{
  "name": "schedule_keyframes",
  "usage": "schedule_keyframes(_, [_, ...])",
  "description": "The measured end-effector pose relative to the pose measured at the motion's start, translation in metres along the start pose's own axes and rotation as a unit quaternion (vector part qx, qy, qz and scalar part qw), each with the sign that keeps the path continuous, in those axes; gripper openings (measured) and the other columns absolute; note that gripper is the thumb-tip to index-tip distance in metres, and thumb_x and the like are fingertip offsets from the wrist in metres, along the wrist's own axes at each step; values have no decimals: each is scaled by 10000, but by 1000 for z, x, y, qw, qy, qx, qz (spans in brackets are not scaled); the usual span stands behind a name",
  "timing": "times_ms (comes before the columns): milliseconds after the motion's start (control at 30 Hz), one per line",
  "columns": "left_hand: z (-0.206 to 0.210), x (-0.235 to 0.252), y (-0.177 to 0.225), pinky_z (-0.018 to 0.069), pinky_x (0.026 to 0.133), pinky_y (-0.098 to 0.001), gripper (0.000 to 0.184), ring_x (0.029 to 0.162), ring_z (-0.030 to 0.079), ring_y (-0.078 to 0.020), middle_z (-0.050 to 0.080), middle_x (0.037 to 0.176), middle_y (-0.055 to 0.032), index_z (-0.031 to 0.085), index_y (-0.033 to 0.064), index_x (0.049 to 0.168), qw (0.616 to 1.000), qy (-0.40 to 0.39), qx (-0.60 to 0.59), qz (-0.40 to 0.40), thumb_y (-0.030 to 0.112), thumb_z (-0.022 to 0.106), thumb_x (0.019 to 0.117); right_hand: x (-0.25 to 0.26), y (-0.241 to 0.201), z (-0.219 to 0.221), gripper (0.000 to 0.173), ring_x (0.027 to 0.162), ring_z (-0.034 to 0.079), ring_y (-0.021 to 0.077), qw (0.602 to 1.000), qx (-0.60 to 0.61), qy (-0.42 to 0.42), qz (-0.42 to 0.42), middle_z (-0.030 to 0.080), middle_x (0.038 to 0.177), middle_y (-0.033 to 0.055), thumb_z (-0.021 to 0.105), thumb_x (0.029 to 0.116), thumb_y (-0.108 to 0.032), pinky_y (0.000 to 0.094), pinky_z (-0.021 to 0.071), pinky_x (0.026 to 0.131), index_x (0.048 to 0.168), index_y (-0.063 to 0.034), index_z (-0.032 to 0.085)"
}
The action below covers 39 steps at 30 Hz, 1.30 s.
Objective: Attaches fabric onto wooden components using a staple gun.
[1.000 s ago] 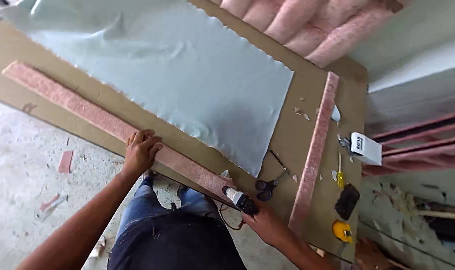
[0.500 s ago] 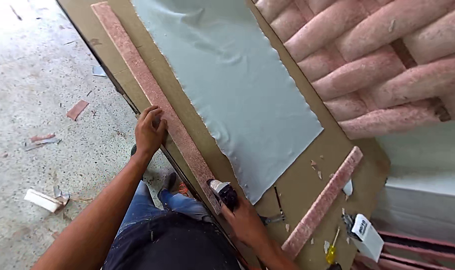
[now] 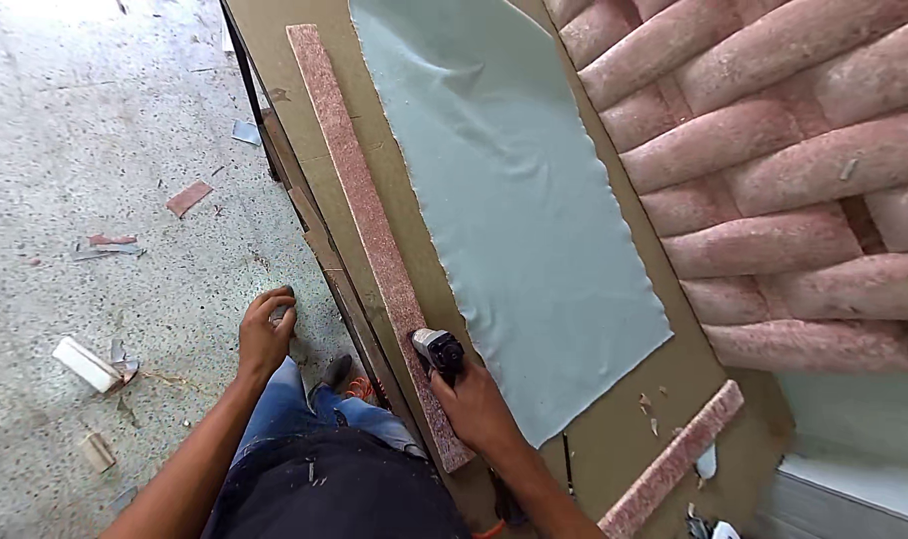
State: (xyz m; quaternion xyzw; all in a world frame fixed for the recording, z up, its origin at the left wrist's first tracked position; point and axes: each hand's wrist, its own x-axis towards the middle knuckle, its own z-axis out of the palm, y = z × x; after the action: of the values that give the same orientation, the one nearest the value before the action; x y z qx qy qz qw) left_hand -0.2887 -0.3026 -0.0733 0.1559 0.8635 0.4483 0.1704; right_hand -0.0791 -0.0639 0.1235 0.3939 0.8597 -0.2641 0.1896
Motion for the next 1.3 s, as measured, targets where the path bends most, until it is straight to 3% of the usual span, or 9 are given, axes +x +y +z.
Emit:
schedule_keyframes(233, [-29,8,-50,556,960,-495,157,1149,664,-174,718,1196,-11,758,160,1059,992,-37,-27,-115,223,632,990,50,-43,-16,357,837,700,176,1000,-27,-5,15,709,887,34,551,981,-423,437,581,780,1126,-126,685])
schedule_keyframes(433, [-40,47,-49,604,879,-428,161,954,716,-128,743,1058,6,755,165,1084,986,-84,-31,-142,240,638,1000,96,-85,-26,345,775,699,172,999,-25,-7,31,700,842,24,549,986,-446,443,591,748,1076,-145,694])
schedule_keyframes(533, [-36,65,-40,615,875,-396,175,936,718,-98,743,1048,24,750,175,1094,987,-122,-22,-106,253,628,997,117,-97,-32,324,701,696,167,999,-12,-6,45,696,801,17,554,996,-445,442,604,694,1061,-158,691])
schedule_keyframes(700, [-27,82,-23,615,866,-383,205,904,712,-85,738,1004,44,747,190,1109,975,-213,-27,-52,300,623,987,138,-123,-41,340,698,689,202,998,3,-20,53,683,796,51,565,1009,-443,471,595,700,1116,-133,656])
schedule_keyframes(900, [-20,91,-21,606,832,-333,230,853,699,-58,737,964,50,747,191,1104,960,-274,-37,-43,318,590,994,162,-147,-47,279,619,667,174,999,18,0,43,665,713,29,561,1016,-403,437,580,616,991,-146,666])
schedule_keyframes(1067, [-22,89,-26,603,803,-331,231,810,694,-61,738,936,40,744,183,1111,961,-265,-51,-65,304,585,994,188,-182,-57,314,585,661,209,1000,9,-2,26,671,709,48,545,1019,-422,469,570,576,1099,-140,655])
schedule_keyframes(1200, [-18,95,-10,607,886,-396,347,910,720,-96,754,1000,27,748,185,1120,947,-302,-55,-92,476,630,973,215,-206,-68,351,526,636,237,999,50,6,17,659,692,88,547,999,-413,476,551,506,1147,-109,641])
schedule_keyframes(1300, [-12,112,11,606,899,-415,433,928,722,-100,756,1001,34,751,188,1098,936,-331,-69,-93,577,638,944,248,-229,-74,307,532,653,212,998,55,8,15,667,686,69,568,995,-375,447,574,524,1157,-121,626])
